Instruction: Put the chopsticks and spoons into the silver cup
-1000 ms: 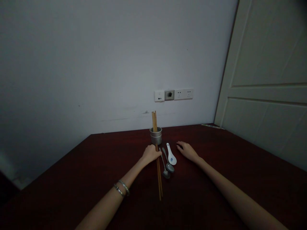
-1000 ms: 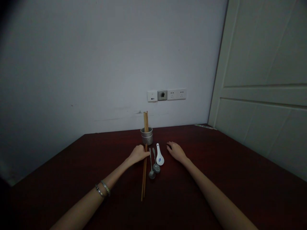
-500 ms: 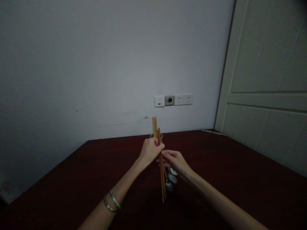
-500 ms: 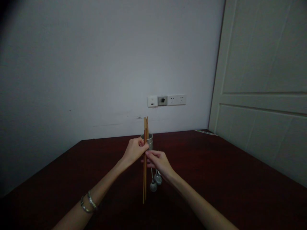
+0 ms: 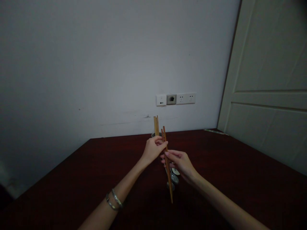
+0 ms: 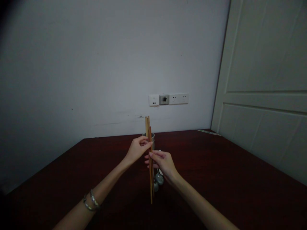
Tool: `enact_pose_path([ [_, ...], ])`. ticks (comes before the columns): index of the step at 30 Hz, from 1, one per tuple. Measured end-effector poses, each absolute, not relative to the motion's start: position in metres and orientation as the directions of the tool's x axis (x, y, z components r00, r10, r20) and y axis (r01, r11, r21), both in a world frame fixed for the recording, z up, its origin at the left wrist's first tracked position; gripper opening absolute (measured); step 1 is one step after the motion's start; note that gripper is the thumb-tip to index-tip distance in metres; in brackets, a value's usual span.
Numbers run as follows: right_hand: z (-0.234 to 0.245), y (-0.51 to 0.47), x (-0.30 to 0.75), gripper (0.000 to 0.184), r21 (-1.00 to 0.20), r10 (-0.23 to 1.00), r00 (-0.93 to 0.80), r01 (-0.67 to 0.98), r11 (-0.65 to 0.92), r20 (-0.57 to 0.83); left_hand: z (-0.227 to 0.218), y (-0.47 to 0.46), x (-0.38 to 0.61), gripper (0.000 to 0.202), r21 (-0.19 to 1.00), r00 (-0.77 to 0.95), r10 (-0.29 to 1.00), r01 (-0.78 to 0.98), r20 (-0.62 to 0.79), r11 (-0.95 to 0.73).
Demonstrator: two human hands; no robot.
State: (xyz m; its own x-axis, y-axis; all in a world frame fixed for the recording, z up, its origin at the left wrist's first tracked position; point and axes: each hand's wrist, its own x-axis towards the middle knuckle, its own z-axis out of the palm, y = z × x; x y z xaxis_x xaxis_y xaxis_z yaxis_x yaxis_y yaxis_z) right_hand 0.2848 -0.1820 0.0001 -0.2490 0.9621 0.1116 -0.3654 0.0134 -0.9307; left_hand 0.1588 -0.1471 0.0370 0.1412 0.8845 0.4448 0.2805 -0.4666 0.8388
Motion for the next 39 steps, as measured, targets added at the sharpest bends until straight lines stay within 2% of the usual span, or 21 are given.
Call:
enact_pose_path([
  [3,-0.0002,-0.1831,0.2845,0.028,-0.935,0.965,-0.248,-0.354,-0.007,0.087,0.0386,-0.1454,0.1567,0.029,0.934,0.19,0.92,0.038,0.343,-0.356],
  [7,-0.0015,-0.1832,0.2857,0.03,-0.939,0.959,-0.279,-0.342,-0.043,0.058,0.0431,-0.1485,0.1554,0.029,0.959,0.222,0.933,-0.062,0.285,-0.278],
  [27,-0.0034,-0.1802,0.2912,0.03,-0.947,0.942,-0.332,-0.313,-0.075,0.035,0.044,-0.1499,0.1546,0.027,0.959,0.218,0.935,-0.09,0.281,-0.268],
  [39,-0.0019,-0.1822,0.2905,0.03,-0.944,0.945,-0.326,-0.321,-0.079,0.031,0.0454,-0.153,0.1542,0.029,0.949,0.211,0.925,-0.049,0.315,-0.312],
])
